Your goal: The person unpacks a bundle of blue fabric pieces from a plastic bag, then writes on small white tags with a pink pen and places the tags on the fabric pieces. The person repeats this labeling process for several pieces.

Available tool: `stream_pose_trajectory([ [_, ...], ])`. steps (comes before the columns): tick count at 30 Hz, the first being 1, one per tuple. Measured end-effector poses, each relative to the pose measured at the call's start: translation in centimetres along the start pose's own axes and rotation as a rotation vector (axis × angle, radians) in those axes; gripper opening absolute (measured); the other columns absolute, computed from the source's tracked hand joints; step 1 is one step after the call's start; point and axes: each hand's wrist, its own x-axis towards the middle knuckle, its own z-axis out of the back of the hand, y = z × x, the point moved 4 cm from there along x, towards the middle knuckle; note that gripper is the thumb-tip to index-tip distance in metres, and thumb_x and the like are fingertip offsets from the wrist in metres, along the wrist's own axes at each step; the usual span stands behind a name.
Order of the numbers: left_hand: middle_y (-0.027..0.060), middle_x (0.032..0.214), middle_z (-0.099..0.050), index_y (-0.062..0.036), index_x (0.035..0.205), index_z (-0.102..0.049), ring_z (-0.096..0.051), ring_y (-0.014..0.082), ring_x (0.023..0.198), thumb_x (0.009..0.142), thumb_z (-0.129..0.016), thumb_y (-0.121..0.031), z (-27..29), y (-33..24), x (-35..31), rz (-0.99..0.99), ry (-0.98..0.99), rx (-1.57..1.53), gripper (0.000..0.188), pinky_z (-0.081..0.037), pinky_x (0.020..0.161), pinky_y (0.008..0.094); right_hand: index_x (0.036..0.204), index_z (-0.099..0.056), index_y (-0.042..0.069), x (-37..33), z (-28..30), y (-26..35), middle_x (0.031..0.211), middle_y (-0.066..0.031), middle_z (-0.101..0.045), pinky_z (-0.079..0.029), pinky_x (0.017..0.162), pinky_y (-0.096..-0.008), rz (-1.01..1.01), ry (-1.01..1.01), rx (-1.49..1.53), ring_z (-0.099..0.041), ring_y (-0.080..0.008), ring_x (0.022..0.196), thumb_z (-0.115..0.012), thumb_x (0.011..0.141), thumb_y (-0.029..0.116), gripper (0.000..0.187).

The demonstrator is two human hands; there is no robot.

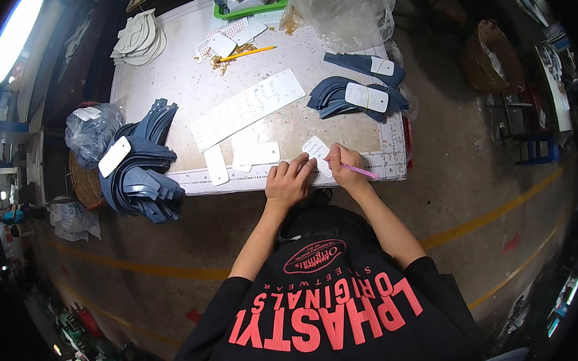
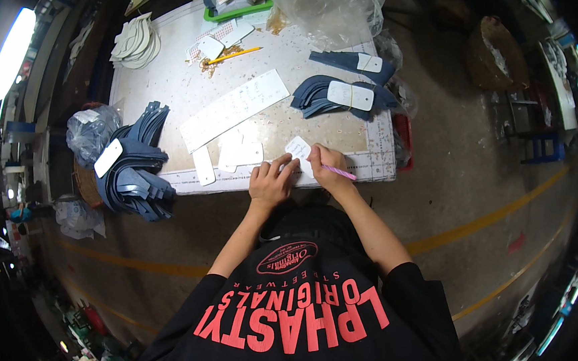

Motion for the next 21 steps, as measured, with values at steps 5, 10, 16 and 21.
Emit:
stream_pose_trajectory([
  [5,-0.0096,0.133,-0.074,-0.0303,0.134,-0.076,-0.063,0.0146,0.085,0.095,-0.073,-0.034,0.04,0.0,0.05,-0.005,-0.003,-0.001,0.04,-0.044,0.075,0.032,0.092,-0.068,0.004,0.02,0.01,0.03,0.081,-0.0174,-0.076,-0.059,0.069,-0.0503,-0.006,0.005,-0.006,-0.076,-0.0424,0.078,-0.053,0.115,0.021,0.032],
  [10,-0.0093,0.134,-0.074,-0.0297,0.134,-0.076,-0.063,0.0149,0.086,0.094,-0.073,-0.034,0.07,0.01,0.03,-0.005,-0.005,-0.009,0.04,-0.044,0.074,0.0321,0.092,-0.069,0.004,0.1,0.03,0.17,0.081,-0.0174,-0.076,-0.059,0.068,-0.05,-0.004,-0.009,0.002,-0.076,-0.042,0.077,-0.054,0.115,0.02,0.032],
  [16,-0.0094,0.133,-0.074,-0.0298,0.134,-0.076,-0.063,0.015,0.086,0.094,-0.073,-0.033,0.06,0.01,-0.02,-0.002,0.003,-0.001,0.041,-0.044,0.075,0.0321,0.091,-0.069,0.003,0.07,0.05,0.24,0.08,-0.0173,-0.076,-0.059,0.068,-0.05,-0.004,-0.01,0.008,-0.076,-0.042,0.076,-0.054,0.115,0.02,0.032],
  [21,-0.0096,0.133,-0.074,-0.0303,0.135,-0.076,-0.063,0.0149,0.086,0.094,-0.073,-0.033,0.03,0.03,0.0,0.001,-0.006,-0.004,0.041,-0.045,0.075,0.0325,0.091,-0.069,0.003,0.09,-0.01,0.05,0.08,-0.0176,-0.076,-0.059,0.068,-0.0502,-0.004,-0.012,0.008,-0.076,-0.0422,0.076,-0.054,0.115,0.02,0.033],
])
